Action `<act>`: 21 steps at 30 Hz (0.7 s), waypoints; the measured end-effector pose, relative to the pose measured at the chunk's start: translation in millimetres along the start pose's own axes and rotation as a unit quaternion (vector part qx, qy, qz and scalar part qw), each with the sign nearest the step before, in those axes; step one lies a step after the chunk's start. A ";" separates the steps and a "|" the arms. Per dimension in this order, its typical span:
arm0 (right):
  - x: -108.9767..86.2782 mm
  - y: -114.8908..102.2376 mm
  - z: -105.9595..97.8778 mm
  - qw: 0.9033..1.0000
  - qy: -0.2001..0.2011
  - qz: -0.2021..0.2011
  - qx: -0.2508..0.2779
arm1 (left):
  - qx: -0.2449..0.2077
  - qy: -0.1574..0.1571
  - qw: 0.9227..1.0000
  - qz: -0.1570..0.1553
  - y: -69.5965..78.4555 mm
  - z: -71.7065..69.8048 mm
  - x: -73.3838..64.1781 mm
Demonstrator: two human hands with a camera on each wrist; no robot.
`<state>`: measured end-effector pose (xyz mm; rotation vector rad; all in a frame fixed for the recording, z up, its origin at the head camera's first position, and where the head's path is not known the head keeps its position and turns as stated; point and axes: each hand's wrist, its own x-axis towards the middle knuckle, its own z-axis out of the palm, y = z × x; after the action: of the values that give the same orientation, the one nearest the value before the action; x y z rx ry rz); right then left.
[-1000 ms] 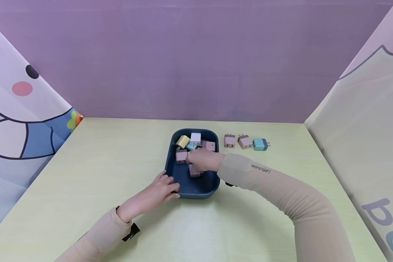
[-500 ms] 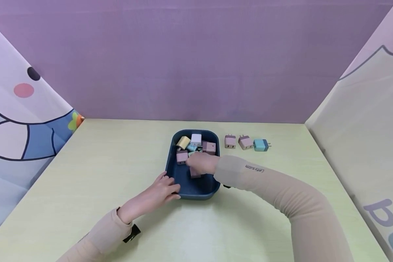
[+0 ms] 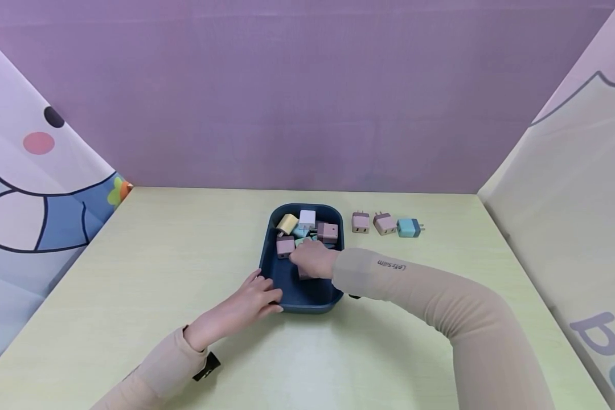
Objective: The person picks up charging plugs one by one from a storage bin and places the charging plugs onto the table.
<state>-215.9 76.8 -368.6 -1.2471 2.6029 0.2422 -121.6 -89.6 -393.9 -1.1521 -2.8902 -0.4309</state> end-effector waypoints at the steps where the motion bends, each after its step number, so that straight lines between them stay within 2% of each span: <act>1: 0.2 -0.5 -0.1 1.000 0.003 0.000 0.002 | 0.000 0.000 1.000 0.000 0.0 -0.1 -0.1; 7: 2.4 0.3 2.9 1.000 0.009 0.011 0.020 | -0.003 -0.001 1.000 -0.002 0.4 -0.8 -0.4; 14: 5.9 1.4 7.0 1.000 0.000 0.026 -0.002 | -0.002 -0.003 1.000 -0.003 0.6 -0.3 -0.5; 21: 2.9 4.1 5.2 0.996 -0.035 0.041 0.064 | 0.000 -0.005 1.000 -0.003 0.7 -0.5 -0.6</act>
<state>-220.1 78.6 -374.3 -1.0717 2.5683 0.1274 -120.7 -89.7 -393.3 -1.1500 -2.9032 -0.4262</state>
